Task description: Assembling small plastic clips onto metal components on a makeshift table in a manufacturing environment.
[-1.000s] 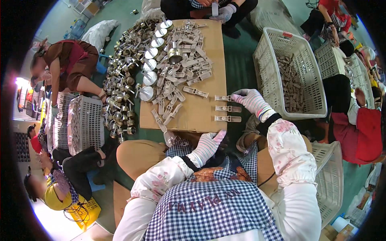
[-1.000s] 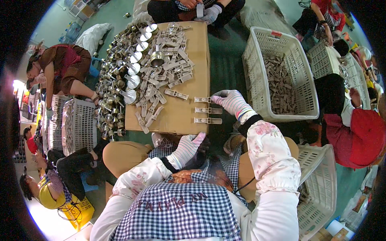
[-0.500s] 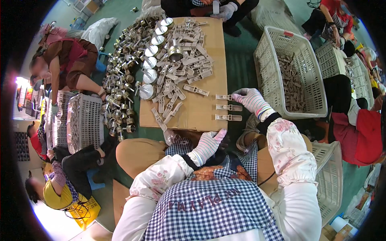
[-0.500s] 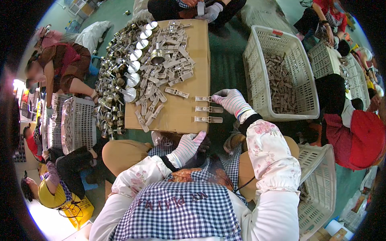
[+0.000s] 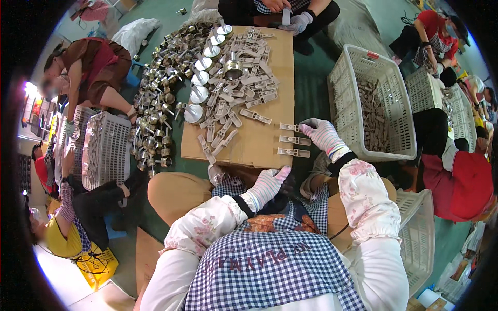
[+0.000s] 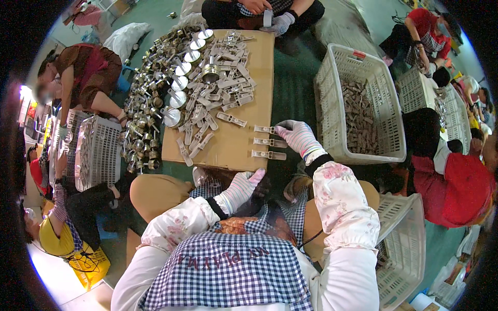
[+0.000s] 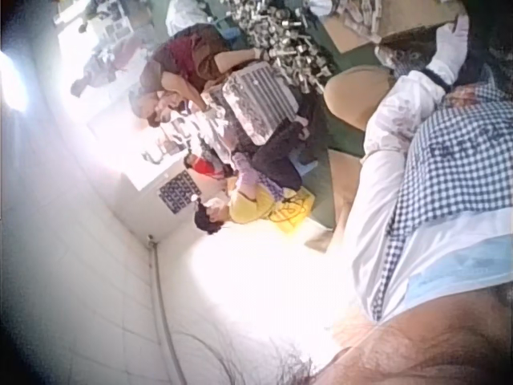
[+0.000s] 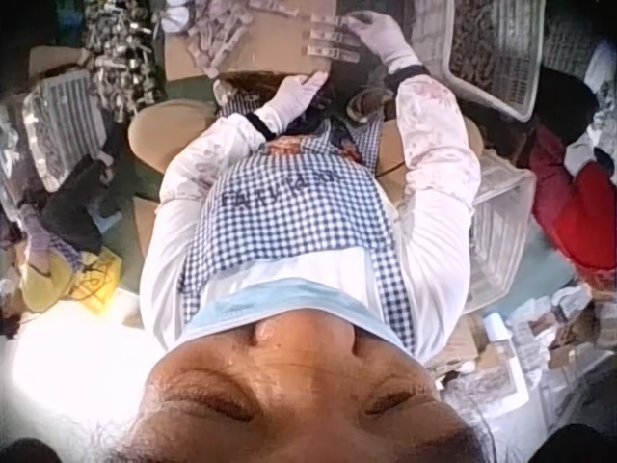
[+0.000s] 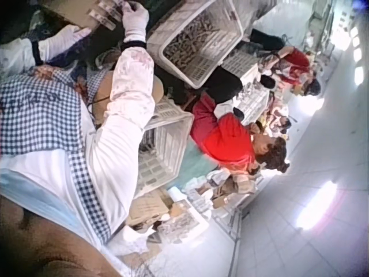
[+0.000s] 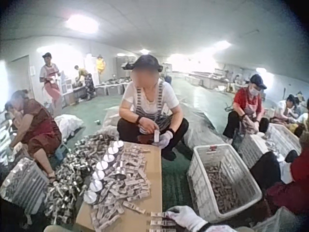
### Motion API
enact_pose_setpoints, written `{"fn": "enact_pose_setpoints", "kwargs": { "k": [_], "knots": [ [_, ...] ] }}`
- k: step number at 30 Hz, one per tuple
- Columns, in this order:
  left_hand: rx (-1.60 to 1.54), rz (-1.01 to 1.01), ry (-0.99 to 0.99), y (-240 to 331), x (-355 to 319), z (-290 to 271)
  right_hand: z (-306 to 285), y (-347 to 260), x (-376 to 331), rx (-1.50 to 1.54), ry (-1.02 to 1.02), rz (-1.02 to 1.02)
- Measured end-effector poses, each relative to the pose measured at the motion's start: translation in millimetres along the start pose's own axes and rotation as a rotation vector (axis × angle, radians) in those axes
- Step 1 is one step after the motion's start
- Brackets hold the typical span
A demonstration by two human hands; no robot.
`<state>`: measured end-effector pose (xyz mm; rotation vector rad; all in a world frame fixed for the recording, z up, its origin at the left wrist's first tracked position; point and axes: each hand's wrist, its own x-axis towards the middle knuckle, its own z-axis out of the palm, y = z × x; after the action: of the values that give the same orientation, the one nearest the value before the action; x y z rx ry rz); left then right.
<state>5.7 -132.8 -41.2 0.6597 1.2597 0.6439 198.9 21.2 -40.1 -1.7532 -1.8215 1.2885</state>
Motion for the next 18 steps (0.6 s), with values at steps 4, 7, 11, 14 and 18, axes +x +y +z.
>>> {"fn": "enact_pose_setpoints", "kwargs": {
  "k": [4, 7, 11, 14, 18],
  "knots": [
    [-0.024, 0.022, 0.018, -0.8, 0.0, 1.5, 2.2, 10.7, 4.9, 0.01, 0.006, 0.007],
    [-0.007, 0.007, 0.019, -0.1, -0.1, 1.6, 3.1, 13.9, 7.6, 0.007, 0.037, -0.01],
    [-0.006, 0.012, 0.026, 0.3, -0.1, 1.7, 3.4, 2.3, 4.2, 0.057, 0.082, -0.031],
    [0.024, 0.101, 0.054, -1.2, 0.8, 2.3, 1.9, -18.4, 1.0, -0.09, 0.213, -0.223],
    [0.032, 0.042, 0.015, -5.4, 3.2, 0.2, 10.1, -58.6, 8.9, -0.413, 0.195, -0.492]
  ]
}}
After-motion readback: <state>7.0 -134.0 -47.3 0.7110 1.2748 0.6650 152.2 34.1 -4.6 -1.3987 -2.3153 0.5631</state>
